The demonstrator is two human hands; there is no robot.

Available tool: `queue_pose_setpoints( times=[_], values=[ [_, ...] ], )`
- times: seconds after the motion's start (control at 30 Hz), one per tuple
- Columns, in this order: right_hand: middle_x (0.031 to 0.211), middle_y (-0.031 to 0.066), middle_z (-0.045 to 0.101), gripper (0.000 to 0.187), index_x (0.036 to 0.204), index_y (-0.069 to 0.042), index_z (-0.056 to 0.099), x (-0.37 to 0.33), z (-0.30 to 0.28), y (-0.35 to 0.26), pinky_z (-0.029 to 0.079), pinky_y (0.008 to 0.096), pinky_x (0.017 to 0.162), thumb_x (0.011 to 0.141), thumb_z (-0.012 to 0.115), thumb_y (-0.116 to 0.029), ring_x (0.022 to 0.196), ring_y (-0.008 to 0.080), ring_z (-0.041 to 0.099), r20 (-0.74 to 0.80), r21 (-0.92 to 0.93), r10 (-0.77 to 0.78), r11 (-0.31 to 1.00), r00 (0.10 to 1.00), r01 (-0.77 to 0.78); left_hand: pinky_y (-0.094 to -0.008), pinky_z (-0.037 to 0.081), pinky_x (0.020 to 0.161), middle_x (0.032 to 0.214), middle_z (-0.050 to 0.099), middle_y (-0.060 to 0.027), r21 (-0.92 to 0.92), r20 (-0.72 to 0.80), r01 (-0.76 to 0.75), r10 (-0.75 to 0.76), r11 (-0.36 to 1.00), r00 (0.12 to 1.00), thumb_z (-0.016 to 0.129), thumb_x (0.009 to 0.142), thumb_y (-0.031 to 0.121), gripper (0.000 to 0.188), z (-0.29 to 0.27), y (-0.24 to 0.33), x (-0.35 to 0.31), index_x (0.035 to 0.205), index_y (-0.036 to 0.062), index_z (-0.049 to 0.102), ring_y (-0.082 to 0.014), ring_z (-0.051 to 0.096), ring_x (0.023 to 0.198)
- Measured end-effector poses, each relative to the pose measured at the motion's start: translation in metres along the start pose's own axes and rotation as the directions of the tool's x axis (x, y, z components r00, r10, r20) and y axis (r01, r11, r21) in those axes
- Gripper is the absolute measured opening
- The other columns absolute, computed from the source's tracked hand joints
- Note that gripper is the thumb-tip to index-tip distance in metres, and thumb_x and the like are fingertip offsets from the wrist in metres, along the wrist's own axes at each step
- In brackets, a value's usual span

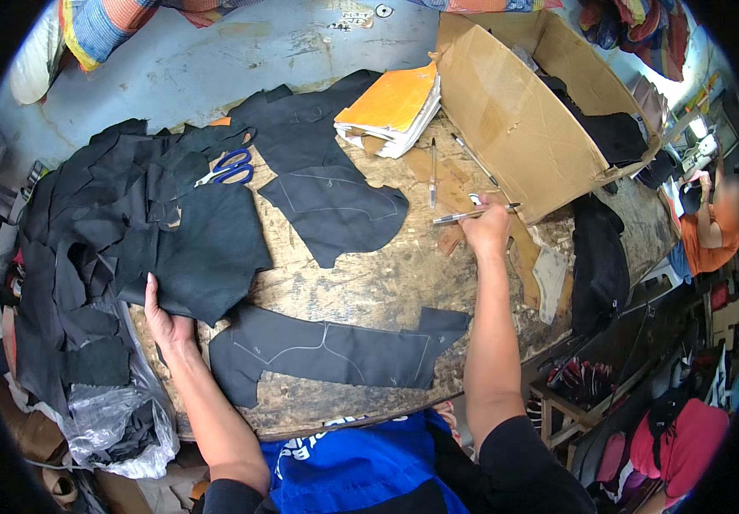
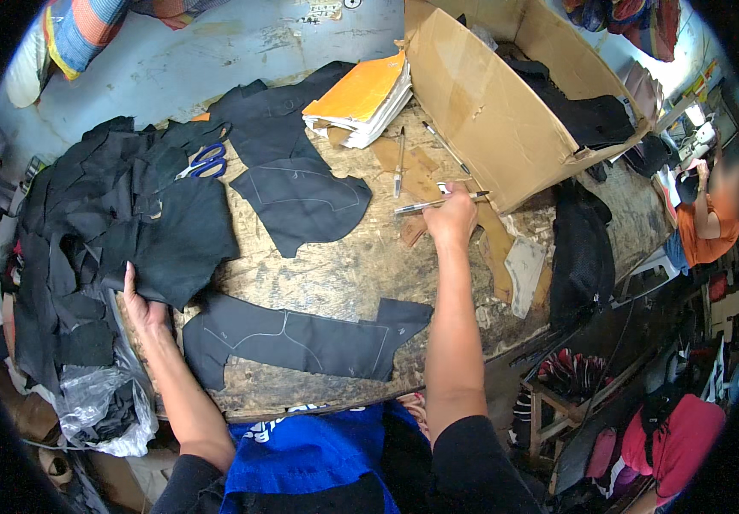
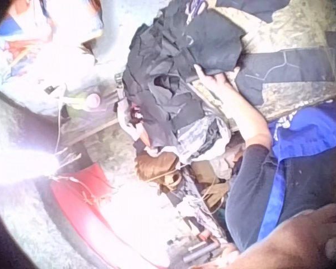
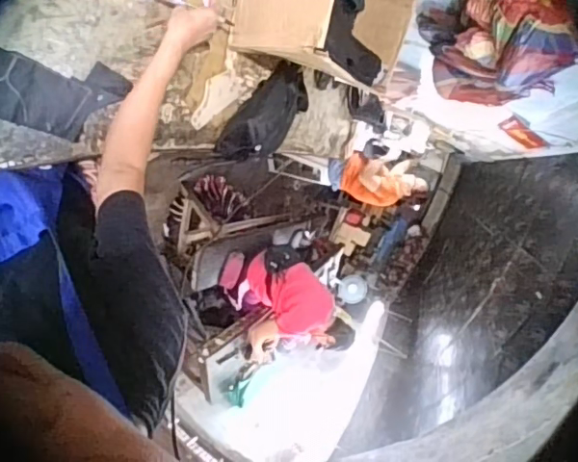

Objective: The person uses a cardboard template and a white marker to trace outlines on black fabric pieces laid on a work table. They repeatedly reposition the template, trace edges, and move the marked fabric aside to continue marking additional pieces.

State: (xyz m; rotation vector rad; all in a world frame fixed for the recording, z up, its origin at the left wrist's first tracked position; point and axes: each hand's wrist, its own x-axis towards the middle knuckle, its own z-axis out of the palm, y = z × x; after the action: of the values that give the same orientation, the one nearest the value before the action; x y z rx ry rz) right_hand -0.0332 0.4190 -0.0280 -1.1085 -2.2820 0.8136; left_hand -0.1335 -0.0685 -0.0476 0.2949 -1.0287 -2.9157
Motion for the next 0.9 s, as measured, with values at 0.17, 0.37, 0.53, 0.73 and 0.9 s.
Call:
queue_pose_setpoints(
  times=[0.17, 0.37, 0.53, 0.73, 0.9],
  values=[
    [0.099, 0.021, 0.066, 0.045, 0.103, 0.0, 0.063, -0.001, -0.002, -0.007, 0.048, 0.0391, 0.087, 0.064, 0.078, -0.014, 0.098, 0.0353, 0.062, 0.023, -0.09, 0.057, 0.994, 0.998, -0.055, -0.0425, 0.043, 0.099, 0.118, 0.061, -0.0126, 0.021, 0.021, 0.034, -0.035, 0.999, 0.999, 0.064, 0.087, 0.017, 0.036, 0.007, -0.008, -0.001, 0.118, -0.0002, 0.055, -0.0265, 0.059, 0.107],
    [0.1, 0.0199, 0.067, 0.052, 0.104, -0.002, 0.064, 0.002, -0.012, -0.019, 0.049, 0.038, 0.086, 0.062, 0.082, -0.026, 0.099, 0.0324, 0.063, 0.143, -0.235, 0.141, 0.966, 0.98, -0.105, -0.043, 0.043, 0.099, 0.117, 0.062, -0.0129, 0.038, 0.01, 0.042, -0.042, 0.998, 0.999, 0.064, 0.087, 0.016, 0.035, 0.016, -0.014, 0.0, 0.117, -0.0004, 0.055, -0.0269, 0.059, 0.107],
    [0.098, 0.018, 0.068, 0.056, 0.104, -0.004, 0.064, -0.007, -0.017, -0.025, 0.05, 0.0379, 0.084, 0.058, 0.084, -0.029, 0.095, 0.0309, 0.065, 0.278, -0.234, 0.12, 0.971, 0.953, -0.054, -0.0434, 0.042, 0.1, 0.12, 0.061, -0.0131, 0.051, 0.013, 0.066, -0.066, 0.997, 0.998, 0.064, 0.087, 0.016, 0.038, 0.017, -0.016, -0.001, 0.119, -0.0006, 0.055, -0.0275, 0.058, 0.109],
    [0.078, 0.0202, 0.065, 0.035, 0.082, -0.003, 0.057, -0.029, 0.005, -0.032, 0.049, 0.0432, 0.073, 0.06, 0.08, -0.018, 0.08, 0.0354, 0.065, 0.165, 0.017, -0.055, 0.998, 0.985, 0.052, -0.0435, 0.041, 0.101, 0.121, 0.06, -0.0122, 0.037, 0.026, 0.077, -0.078, 0.996, 0.997, 0.064, 0.087, 0.017, 0.039, 0.018, -0.015, -0.001, 0.121, 0.0004, 0.054, -0.0276, 0.057, 0.111],
    [0.08, 0.0184, 0.065, 0.035, 0.09, -0.003, 0.059, -0.028, 0.001, -0.027, 0.05, 0.04, 0.072, 0.066, 0.078, -0.02, 0.081, 0.0323, 0.065, 0.269, 0.144, -0.175, 0.98, 0.947, 0.14, -0.044, 0.041, 0.101, 0.121, 0.06, -0.0126, 0.037, 0.028, 0.083, -0.084, 0.996, 0.996, 0.063, 0.087, 0.017, 0.038, 0.019, -0.015, -0.003, 0.12, 0.0006, 0.055, -0.0278, 0.058, 0.11]
  ],
)
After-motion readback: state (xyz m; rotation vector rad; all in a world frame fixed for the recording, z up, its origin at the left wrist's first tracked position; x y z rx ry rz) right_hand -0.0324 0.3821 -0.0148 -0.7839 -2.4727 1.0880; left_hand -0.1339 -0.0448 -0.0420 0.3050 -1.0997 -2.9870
